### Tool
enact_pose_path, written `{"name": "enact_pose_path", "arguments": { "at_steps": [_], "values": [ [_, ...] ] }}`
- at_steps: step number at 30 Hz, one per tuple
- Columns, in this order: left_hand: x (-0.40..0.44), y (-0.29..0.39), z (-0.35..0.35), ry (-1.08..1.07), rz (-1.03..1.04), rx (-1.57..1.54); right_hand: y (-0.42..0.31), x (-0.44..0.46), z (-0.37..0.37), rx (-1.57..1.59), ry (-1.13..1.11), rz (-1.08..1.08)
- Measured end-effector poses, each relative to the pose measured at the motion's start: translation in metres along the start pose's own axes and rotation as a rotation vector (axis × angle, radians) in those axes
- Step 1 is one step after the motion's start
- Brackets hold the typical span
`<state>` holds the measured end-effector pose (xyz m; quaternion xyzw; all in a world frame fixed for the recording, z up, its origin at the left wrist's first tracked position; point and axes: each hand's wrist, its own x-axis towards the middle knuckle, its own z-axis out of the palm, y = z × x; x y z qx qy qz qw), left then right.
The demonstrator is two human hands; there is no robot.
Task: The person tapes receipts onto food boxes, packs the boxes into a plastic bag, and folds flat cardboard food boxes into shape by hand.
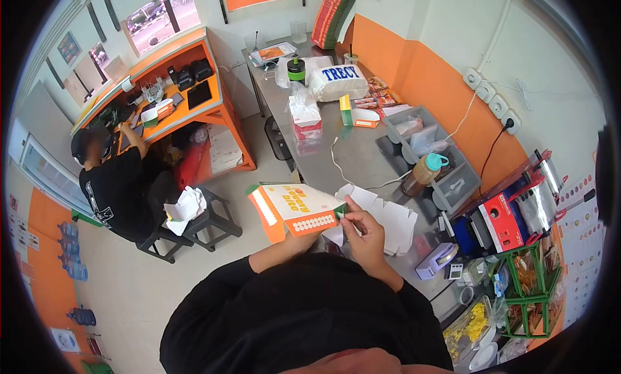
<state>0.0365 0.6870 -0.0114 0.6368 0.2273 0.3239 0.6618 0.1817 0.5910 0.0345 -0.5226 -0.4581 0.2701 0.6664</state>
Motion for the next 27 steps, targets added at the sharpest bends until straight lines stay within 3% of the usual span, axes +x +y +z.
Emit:
{"name": "enact_pose_path", "arguments": {
  "at_steps": [9,12,14,21,23,24,25,27],
  "values": [
    [-0.002,0.007,0.005,0.017,0.023,-0.015,0.000,0.004,-0.005,-0.204,-0.119,-0.155],
    [-0.002,0.010,0.006,0.025,0.038,-0.020,0.002,0.006,-0.004,-0.230,-0.092,-0.215],
    [-0.001,0.014,0.005,0.035,0.058,-0.021,0.000,0.006,-0.004,-0.389,-0.064,-0.367],
    [0.011,0.032,0.016,0.144,0.251,0.006,-0.002,0.003,-0.001,-0.577,0.062,-0.348],
    [0.018,0.017,0.006,0.178,0.330,0.087,0.005,0.011,-0.006,-0.392,-0.088,-0.268],
    [0.023,0.011,-0.009,0.191,0.418,0.369,0.001,0.016,-0.010,-0.140,-0.196,-0.134],
    [0.017,0.020,-0.020,0.163,0.372,0.434,0.005,0.018,-0.016,-0.142,-0.196,-0.138],
    [0.018,0.044,-0.034,0.065,0.559,0.715,0.015,0.024,-0.035,0.271,-0.130,0.191]
  ]
}}
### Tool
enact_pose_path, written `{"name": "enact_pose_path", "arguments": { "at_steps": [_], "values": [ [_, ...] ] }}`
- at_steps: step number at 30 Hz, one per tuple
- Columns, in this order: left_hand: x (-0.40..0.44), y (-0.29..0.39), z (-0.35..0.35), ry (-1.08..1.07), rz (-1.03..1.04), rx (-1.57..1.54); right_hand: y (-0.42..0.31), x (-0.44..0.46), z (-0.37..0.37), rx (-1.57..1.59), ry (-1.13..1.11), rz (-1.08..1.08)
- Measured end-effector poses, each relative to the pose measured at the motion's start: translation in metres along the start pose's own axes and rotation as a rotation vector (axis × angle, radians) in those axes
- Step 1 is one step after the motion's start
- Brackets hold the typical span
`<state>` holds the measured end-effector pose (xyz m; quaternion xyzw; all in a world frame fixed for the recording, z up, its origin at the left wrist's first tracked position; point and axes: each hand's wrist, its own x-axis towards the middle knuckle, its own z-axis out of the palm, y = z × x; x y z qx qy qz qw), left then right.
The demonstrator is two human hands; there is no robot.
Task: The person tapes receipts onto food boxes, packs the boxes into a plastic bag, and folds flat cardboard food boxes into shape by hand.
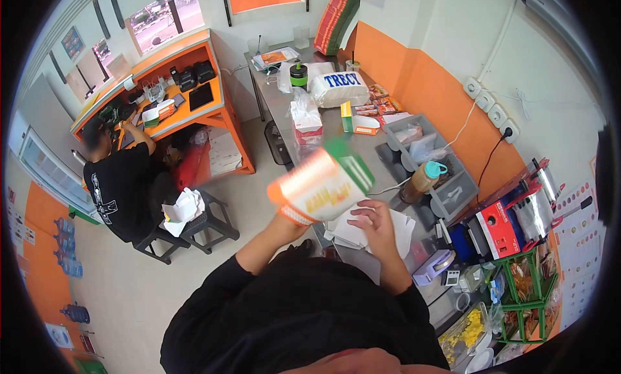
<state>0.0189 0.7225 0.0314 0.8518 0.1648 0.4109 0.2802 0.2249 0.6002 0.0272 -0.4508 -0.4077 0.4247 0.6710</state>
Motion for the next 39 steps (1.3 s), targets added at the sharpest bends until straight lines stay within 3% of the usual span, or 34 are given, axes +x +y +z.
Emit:
{"name": "enact_pose_path", "arguments": {
  "at_steps": [1,3,4,6,8,11,13,15,16,17,18,19,20,21,22,24,28,30,34,36,38,39],
  "values": [
    [0.005,-0.002,-0.011,0.001,0.001,-0.003,-0.012,0.001,-0.006,0.117,0.047,0.130],
    [0.010,-0.004,-0.026,-0.335,0.321,0.197,-0.013,0.009,-0.027,0.242,0.039,0.235],
    [0.010,-0.002,-0.025,-0.336,0.323,0.192,-0.015,0.011,-0.035,0.369,0.028,0.339],
    [0.010,0.001,-0.022,-0.326,0.412,0.278,-0.019,0.012,-0.042,0.300,-0.029,0.328],
    [0.014,0.002,-0.022,-0.379,0.457,0.288,-0.021,0.015,-0.043,-0.119,-0.087,0.310],
    [0.022,0.007,-0.024,-0.467,0.547,0.320,-0.028,0.025,-0.043,-0.163,-0.083,0.463],
    [0.026,0.007,-0.023,-0.497,0.598,0.344,-0.019,0.029,-0.050,-0.174,-0.058,0.421],
    [0.028,0.000,-0.019,-0.479,0.526,0.255,-0.017,0.029,-0.052,-0.185,-0.033,0.376],
    [0.031,-0.002,-0.018,-0.475,0.533,0.260,-0.017,0.029,-0.049,-0.325,0.030,0.227],
    [0.034,-0.004,-0.016,-0.422,0.351,0.173,-0.017,0.029,-0.045,-0.461,0.095,0.077],
    [0.038,-0.003,-0.015,-0.366,0.170,0.084,-0.025,0.026,-0.038,-0.461,0.095,0.068],
    [0.041,0.000,-0.012,-0.363,0.178,0.090,-0.039,0.022,-0.026,-0.682,0.175,0.017],
    [0.044,0.005,-0.008,-0.322,-0.161,-0.305,-0.046,0.020,-0.017,-0.902,0.258,-0.036],
    [0.047,0.011,-0.003,-0.268,-0.501,-0.698,-0.041,0.018,-0.011,-0.904,0.263,-0.182],
    [0.049,0.016,0.001,-0.267,-0.493,-0.695,-0.039,0.015,-0.002,-0.904,0.264,-0.191],
    [0.053,0.026,0.012,-0.171,-0.665,-1.033,-0.042,0.010,0.018,-1.173,0.261,-0.513],
    [0.055,0.036,0.028,0.055,-0.654,-1.074,-0.048,0.002,0.034,-1.286,0.220,-0.617],
    [0.051,0.037,0.032,0.075,-0.684,-1.117,-0.047,0.001,0.035,-1.371,0.190,-0.670],
    [0.045,0.045,0.040,0.151,-0.554,-0.988,-0.048,-0.002,0.040,-1.381,0.194,-0.684],
    [0.039,0.040,0.045,0.173,-0.532,-0.950,-0.044,-0.003,0.037,-1.299,0.169,-0.800],
    [0.034,0.038,0.048,0.200,-0.304,-0.574,-0.042,-0.005,0.036,-1.243,0.158,-0.820],
    [0.032,0.042,0.049,0.202,-0.309,-0.574,-0.041,-0.007,0.036,-1.185,0.153,-0.840]
  ]
}}
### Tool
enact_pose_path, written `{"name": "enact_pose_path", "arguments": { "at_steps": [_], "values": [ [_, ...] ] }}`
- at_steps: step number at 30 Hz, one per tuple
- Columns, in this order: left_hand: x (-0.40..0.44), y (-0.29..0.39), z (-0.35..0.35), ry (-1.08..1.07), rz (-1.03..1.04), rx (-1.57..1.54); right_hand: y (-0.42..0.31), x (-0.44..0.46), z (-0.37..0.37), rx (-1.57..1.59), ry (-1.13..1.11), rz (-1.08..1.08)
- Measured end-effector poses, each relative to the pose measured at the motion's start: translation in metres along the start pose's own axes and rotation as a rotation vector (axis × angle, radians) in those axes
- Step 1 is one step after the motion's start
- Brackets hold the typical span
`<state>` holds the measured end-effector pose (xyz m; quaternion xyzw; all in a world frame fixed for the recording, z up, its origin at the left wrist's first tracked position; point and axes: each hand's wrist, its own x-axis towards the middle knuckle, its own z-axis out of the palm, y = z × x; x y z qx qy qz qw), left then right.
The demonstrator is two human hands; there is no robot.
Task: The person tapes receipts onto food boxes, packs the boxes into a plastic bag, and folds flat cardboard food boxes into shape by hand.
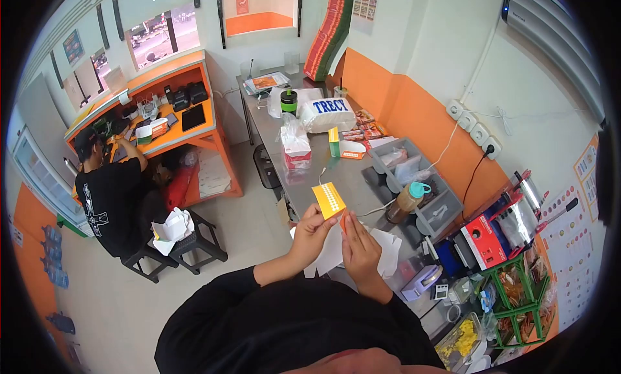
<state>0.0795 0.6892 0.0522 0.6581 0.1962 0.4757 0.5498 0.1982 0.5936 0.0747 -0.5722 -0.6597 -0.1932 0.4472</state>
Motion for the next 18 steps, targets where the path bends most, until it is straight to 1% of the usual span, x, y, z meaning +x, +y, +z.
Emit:
{"name": "enact_pose_path", "arguments": {
  "at_steps": [2,3,5,7,9,11,13,15,18],
  "values": [
    [-0.007,0.006,0.007,-0.005,0.109,-0.084,0.000,-0.001,-0.001,0.031,0.012,0.013],
    [-0.011,0.004,0.008,-0.006,0.105,-0.083,-0.001,-0.002,-0.001,0.058,0.028,0.025],
    [-0.017,0.002,0.010,-0.046,0.061,-0.156,-0.002,-0.001,-0.005,0.081,0.033,0.035],
    [-0.019,-0.009,0.006,-0.055,0.082,-0.131,-0.003,0.000,-0.008,0.102,0.039,0.047],
    [-0.019,-0.014,0.002,-0.056,0.004,-0.162,-0.004,0.002,-0.011,0.161,0.050,0.083],
    [-0.018,-0.014,0.006,-0.037,0.016,-0.202,0.001,0.001,-0.011,0.187,0.058,0.090],
    [-0.019,-0.017,0.009,-0.009,-0.098,-0.316,0.002,0.000,-0.013,0.207,0.067,0.099],
    [-0.017,-0.012,0.015,-0.016,-0.100,-0.316,0.001,0.000,-0.017,0.294,0.077,0.176],
    [-0.015,-0.005,0.022,-0.038,-0.096,-0.302,0.004,-0.002,-0.023,0.316,0.087,0.215]
  ]
}}
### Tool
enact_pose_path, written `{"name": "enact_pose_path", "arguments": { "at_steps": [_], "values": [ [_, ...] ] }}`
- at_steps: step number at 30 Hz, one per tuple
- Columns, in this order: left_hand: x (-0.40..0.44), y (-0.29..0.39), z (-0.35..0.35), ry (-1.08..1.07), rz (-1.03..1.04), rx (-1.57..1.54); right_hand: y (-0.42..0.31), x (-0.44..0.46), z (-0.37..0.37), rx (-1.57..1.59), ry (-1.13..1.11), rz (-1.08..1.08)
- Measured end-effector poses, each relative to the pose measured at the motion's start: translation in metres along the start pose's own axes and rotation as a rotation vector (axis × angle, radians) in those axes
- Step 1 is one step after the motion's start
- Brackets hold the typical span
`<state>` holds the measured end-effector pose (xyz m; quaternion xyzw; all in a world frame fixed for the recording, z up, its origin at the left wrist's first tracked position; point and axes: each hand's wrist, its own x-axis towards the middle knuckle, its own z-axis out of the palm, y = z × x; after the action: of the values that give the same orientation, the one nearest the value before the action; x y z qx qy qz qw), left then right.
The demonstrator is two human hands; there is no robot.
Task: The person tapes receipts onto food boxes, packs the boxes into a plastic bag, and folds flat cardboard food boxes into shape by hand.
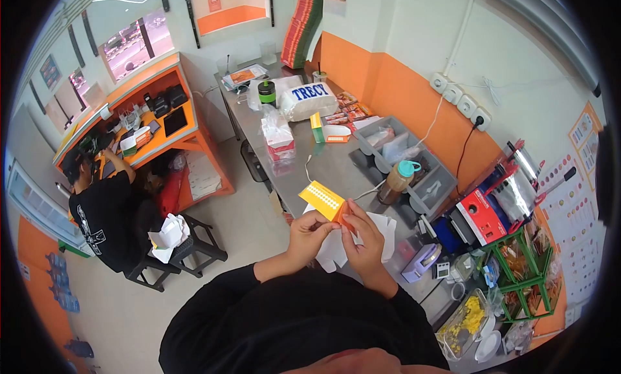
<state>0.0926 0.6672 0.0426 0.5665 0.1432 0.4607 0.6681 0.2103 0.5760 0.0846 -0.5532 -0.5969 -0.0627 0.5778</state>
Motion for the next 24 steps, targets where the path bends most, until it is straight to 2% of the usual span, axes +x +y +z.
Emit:
{"name": "enact_pose_path", "arguments": {
  "at_steps": [4,6,9,15,22,24],
  "values": [
    [0.004,-0.005,0.007,-0.045,-0.005,-0.073,0.000,-0.001,-0.008,0.058,0.033,0.087],
    [0.005,-0.004,0.011,-0.046,-0.014,-0.087,0.005,-0.005,-0.009,0.211,0.035,0.203],
    [0.006,-0.005,0.010,-0.066,-0.032,-0.096,0.006,-0.011,-0.007,0.274,0.084,0.278],
    [0.005,-0.007,0.006,-0.079,-0.070,-0.098,0.002,-0.012,-0.003,0.172,0.134,0.258],
    [0.001,-0.005,0.001,-0.069,-0.068,-0.093,0.000,-0.010,0.001,0.201,0.133,0.230],
    [0.001,-0.005,0.000,-0.082,-0.045,-0.087,-0.002,-0.009,0.000,0.117,0.117,0.158]
  ]
}}
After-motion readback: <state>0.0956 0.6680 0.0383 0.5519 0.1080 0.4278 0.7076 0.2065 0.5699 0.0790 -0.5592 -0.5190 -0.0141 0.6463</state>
